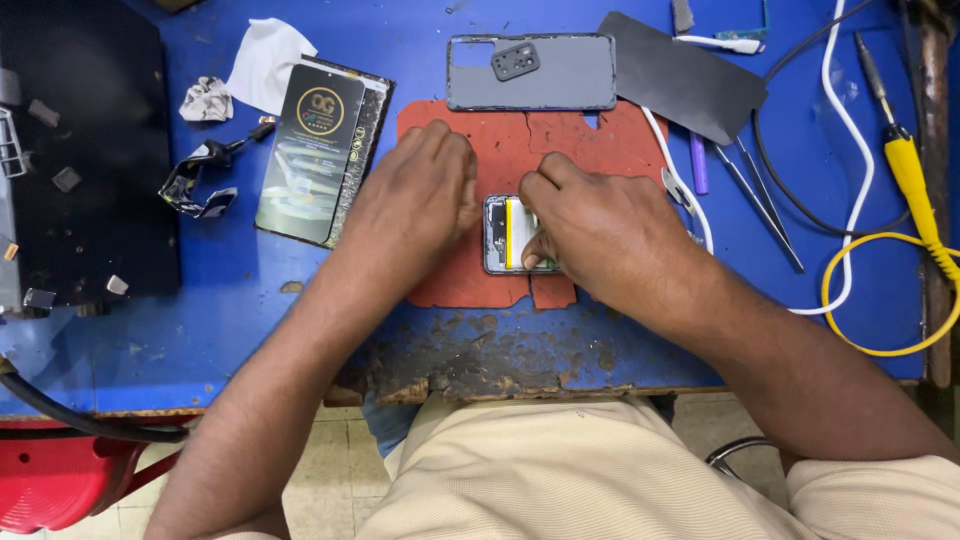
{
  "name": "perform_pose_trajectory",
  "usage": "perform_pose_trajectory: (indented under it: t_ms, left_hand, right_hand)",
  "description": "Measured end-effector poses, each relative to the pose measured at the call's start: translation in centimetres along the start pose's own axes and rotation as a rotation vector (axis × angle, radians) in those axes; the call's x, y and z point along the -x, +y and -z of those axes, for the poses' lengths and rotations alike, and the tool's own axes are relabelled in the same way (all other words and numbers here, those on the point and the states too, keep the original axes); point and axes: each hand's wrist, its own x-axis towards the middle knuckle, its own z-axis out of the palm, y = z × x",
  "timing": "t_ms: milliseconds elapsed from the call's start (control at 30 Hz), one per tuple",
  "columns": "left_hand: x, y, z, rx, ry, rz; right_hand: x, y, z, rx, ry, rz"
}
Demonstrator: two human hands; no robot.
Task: The person disassembles a smartphone, removes the battery, and uses a heat gun to soften adhesive. They then peel off the old battery and prepare the device for reassembly.
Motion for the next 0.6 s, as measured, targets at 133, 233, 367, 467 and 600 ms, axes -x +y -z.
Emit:
perform_pose_trajectory:
  t_ms: [133,233,367,467,600]
  left_hand:
    - [1.0,2.1,1.1,0.128,-0.073,0.021]
    - [1.9,3.6,1.6,0.188,-0.181,0.026]
    - [2.3,4.4,1.5,0.096,-0.265,-0.027]
    - [2.0,4.7,1.4,0.013,-0.302,-0.065]
    - [1.8,4.6,1.3,-0.158,-0.383,-0.164]
  right_hand:
    - [-0.1,0.1,0.0,0.017,0.005,0.005]
    - [0.0,0.3,-0.1,-0.012,0.005,0.006]
    - [0.0,0.2,-0.2,-0.018,-0.013,-0.004]
    - [0.1,0.1,-0.1,-0.010,0.036,0.027]
    - [0.2,0.2,-0.3,-0.009,0.068,0.035]
